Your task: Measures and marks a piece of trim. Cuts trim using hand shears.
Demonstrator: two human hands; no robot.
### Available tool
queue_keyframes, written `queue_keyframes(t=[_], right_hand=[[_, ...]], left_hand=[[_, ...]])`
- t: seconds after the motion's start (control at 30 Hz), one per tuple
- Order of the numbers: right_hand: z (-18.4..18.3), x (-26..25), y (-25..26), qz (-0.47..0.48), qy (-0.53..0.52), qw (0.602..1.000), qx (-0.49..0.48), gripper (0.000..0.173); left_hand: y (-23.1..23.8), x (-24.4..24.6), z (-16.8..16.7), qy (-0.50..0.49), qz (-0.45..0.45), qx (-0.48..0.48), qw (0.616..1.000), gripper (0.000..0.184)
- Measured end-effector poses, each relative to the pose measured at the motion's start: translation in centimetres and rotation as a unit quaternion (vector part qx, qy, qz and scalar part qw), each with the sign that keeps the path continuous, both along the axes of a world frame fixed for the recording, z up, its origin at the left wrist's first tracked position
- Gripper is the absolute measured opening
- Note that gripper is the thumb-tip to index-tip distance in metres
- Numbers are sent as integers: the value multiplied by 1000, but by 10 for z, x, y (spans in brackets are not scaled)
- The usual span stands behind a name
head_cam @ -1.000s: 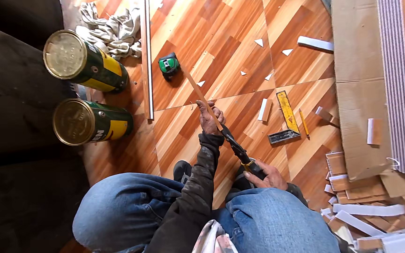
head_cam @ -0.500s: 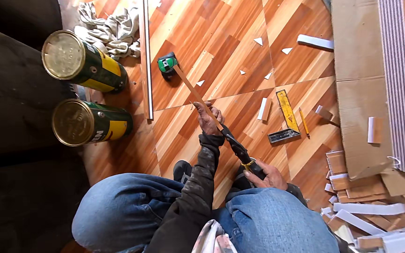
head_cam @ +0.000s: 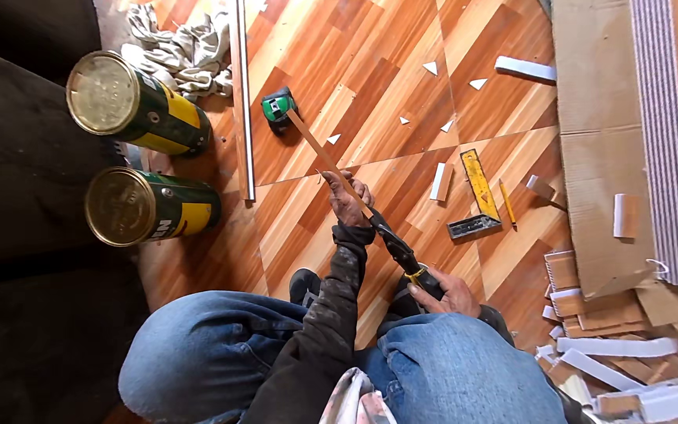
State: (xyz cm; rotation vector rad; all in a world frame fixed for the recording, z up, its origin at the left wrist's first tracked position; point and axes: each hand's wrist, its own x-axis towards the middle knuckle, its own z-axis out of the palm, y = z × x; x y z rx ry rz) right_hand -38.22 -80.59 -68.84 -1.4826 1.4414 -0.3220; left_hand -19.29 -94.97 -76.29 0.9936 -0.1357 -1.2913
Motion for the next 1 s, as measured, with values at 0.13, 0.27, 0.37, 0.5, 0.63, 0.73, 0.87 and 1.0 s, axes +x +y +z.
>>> queue_keyframes(t=[0.13, 0.27, 0.37, 0.5, 0.63, 0.73, 0.87, 1.0], right_hand=[[0, 1, 0, -3, 6, 1000, -5, 40], [0, -3, -2, 13, -17, 999, 31, 40], [-4, -13, -3, 27, -66, 994, 87, 41], [-7, -29, 1, 25, -100, 988, 112, 38], [-3, -39, 5, 5, -99, 988, 120, 37], [-2, -41, 7, 5, -94, 989, 111, 36], [2, -40, 5, 33, -87, 989, 111, 32], [-2, -40, 6, 49, -86, 989, 108, 34]], left_hand=[[-1, 0, -1, 0, 5, -6, 1000, 58], [-1, 0, -1, -2, 4, 15, 1000, 61], [-2, 7, 0, -2, -24, 55, 998, 63], [-4, 20, -3, 56, -75, 49, 994, 55], [-3, 25, -6, 173, -147, 9, 974, 62], [0, 22, -13, 241, -167, -18, 956, 63], [2, 19, -23, 305, -193, -66, 930, 65], [1, 21, -24, 296, -223, -70, 926, 66]])
